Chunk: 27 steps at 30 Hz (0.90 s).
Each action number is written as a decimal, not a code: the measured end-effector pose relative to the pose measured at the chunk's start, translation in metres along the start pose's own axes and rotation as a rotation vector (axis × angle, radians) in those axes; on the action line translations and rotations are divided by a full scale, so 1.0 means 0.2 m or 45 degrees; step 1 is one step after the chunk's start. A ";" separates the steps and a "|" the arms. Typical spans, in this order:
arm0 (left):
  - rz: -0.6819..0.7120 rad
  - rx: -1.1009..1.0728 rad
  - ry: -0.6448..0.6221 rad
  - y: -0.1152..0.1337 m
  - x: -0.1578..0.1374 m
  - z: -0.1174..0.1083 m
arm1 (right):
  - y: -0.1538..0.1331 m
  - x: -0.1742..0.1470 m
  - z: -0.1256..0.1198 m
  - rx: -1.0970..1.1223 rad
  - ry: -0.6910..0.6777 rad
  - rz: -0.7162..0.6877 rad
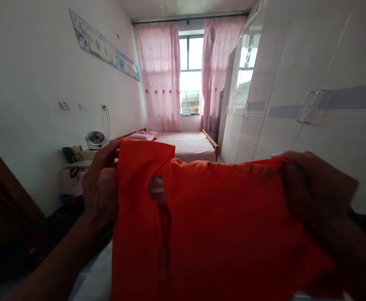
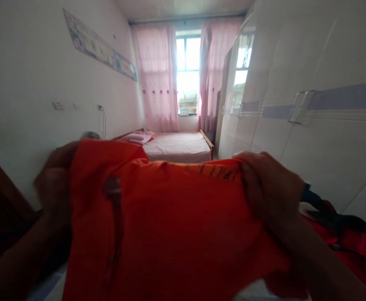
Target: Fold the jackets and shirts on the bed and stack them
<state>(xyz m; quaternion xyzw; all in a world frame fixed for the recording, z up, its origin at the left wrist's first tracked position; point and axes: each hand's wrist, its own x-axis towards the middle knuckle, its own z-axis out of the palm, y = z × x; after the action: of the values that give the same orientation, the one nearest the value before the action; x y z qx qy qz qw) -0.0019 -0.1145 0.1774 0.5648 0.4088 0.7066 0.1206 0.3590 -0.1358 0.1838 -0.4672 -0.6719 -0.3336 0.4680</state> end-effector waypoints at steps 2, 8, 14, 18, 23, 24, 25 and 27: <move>0.460 0.360 -0.025 -0.09 0.19 0.13 | 0.10 0.12 0.22 -0.111 0.050 -0.179; 0.357 1.184 -0.253 -0.44 0.50 0.38 | 0.19 0.22 0.76 -0.311 -0.261 -0.064; 0.056 1.174 -0.565 -0.70 -0.05 0.12 | 0.17 -0.43 0.77 0.107 -0.876 0.372; -0.487 0.819 -0.884 -0.71 -0.45 -0.10 | 0.23 -0.74 0.64 0.604 -1.314 0.694; -0.879 0.386 -0.967 -0.63 -0.71 -0.10 | 0.18 -0.80 0.58 1.002 -1.425 1.202; -0.888 0.361 -0.966 -0.62 -0.73 -0.07 | 0.15 -0.79 0.58 1.076 -1.441 1.230; -0.886 0.360 -0.966 -0.61 -0.74 -0.03 | 0.13 -0.77 0.58 1.160 -1.443 1.230; -0.865 0.386 -0.952 -0.56 -0.71 0.03 | 0.09 -0.71 0.57 1.306 -1.390 1.205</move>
<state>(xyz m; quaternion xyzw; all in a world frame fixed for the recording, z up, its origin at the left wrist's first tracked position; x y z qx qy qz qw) 0.0176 -0.1314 -0.0024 0.6250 0.5956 0.3109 0.3975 0.3577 -0.0735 0.0127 -0.5229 -0.6046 0.5067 0.3229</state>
